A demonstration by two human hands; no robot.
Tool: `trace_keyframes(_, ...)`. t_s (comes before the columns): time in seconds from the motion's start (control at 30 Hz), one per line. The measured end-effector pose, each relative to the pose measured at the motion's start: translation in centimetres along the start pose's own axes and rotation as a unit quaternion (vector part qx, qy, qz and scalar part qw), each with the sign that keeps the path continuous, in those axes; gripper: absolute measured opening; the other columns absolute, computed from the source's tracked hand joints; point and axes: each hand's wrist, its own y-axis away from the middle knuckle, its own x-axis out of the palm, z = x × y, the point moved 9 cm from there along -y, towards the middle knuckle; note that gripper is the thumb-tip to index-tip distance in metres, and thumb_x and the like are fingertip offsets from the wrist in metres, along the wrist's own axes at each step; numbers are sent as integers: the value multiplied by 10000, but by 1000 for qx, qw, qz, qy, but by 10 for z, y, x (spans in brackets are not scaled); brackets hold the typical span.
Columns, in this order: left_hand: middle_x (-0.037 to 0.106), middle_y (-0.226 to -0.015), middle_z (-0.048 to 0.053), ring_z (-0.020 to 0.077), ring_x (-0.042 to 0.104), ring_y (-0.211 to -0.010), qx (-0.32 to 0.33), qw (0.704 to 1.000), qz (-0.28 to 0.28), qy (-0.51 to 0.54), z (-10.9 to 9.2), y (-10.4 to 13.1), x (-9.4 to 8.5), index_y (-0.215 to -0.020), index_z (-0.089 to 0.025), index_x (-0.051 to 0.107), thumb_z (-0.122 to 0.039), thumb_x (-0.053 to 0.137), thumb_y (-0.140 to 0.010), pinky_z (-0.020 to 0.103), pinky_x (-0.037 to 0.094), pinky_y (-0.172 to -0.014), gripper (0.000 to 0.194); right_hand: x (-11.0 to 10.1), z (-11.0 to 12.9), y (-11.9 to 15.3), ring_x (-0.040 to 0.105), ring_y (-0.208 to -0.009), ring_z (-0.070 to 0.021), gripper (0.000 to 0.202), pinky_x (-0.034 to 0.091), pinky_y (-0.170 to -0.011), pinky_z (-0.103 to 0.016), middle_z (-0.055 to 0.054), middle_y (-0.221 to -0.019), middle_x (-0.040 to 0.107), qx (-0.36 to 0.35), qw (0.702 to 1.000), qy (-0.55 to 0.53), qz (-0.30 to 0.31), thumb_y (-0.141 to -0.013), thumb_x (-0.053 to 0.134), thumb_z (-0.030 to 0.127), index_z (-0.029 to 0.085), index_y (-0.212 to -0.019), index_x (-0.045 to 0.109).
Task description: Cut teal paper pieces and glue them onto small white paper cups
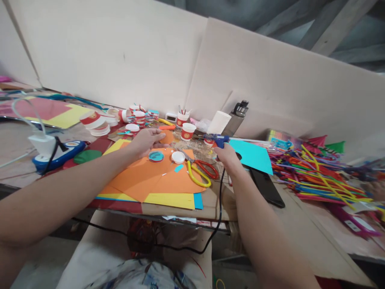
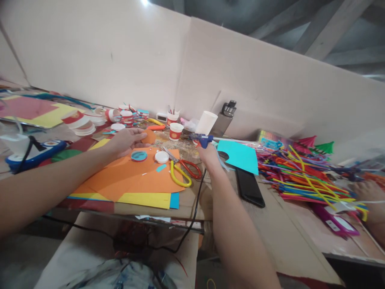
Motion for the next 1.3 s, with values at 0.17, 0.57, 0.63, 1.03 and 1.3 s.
trace_keyframes(0.17, 638, -732, 31, 121, 643, -656, -44, 999, -9, -17, 9, 4, 3, -757, -86, 642, -77, 715, -748, 305, 592, -700, 74, 12, 47, 25, 612, -730, -128, 316, 517, -558, -226, -34, -1000, 667, -91, 972, -204, 74, -696, 534, 197, 207, -1011, 560)
trace_keyframes(0.57, 682, -750, 50, 145, 672, -683, -57, 997, 1, -60, 9, 9, 8, -732, -106, 665, -113, 754, -705, 305, 588, -730, 93, 22, 94, 74, 587, -1050, -225, 296, 476, -903, -348, -87, -1081, 658, -186, 977, 60, 86, -898, 496, 389, 190, -1099, 583)
trace_keyframes(0.63, 693, -779, 61, 149, 677, -698, -56, 996, 11, -63, 10, 9, 9, -737, -105, 675, -132, 760, -705, 293, 584, -722, 94, 22, 95, 74, 562, -1122, -238, 322, 448, -945, -352, -100, -1163, 639, -194, 974, 88, 73, -904, 500, 388, 190, -1147, 574)
trace_keyframes(1.03, 719, -850, 70, 157, 692, -714, -66, 994, 29, -84, 13, 9, 12, -762, -114, 673, -174, 781, -692, 262, 586, -689, 143, 26, 97, 76, 606, -1017, -246, 301, 457, -882, -331, -115, -1131, 659, -225, 967, 97, 70, -902, 508, 309, 157, -1158, 550)
trace_keyframes(1.3, 724, -853, 76, 166, 698, -713, -64, 993, 37, -90, 14, 9, 14, -756, -116, 680, -174, 785, -680, 259, 587, -658, 142, 25, 99, 76, 598, -1054, -251, 332, 454, -908, -341, -118, -1169, 649, -229, 968, 81, 69, -896, 505, 302, 164, -1198, 533)
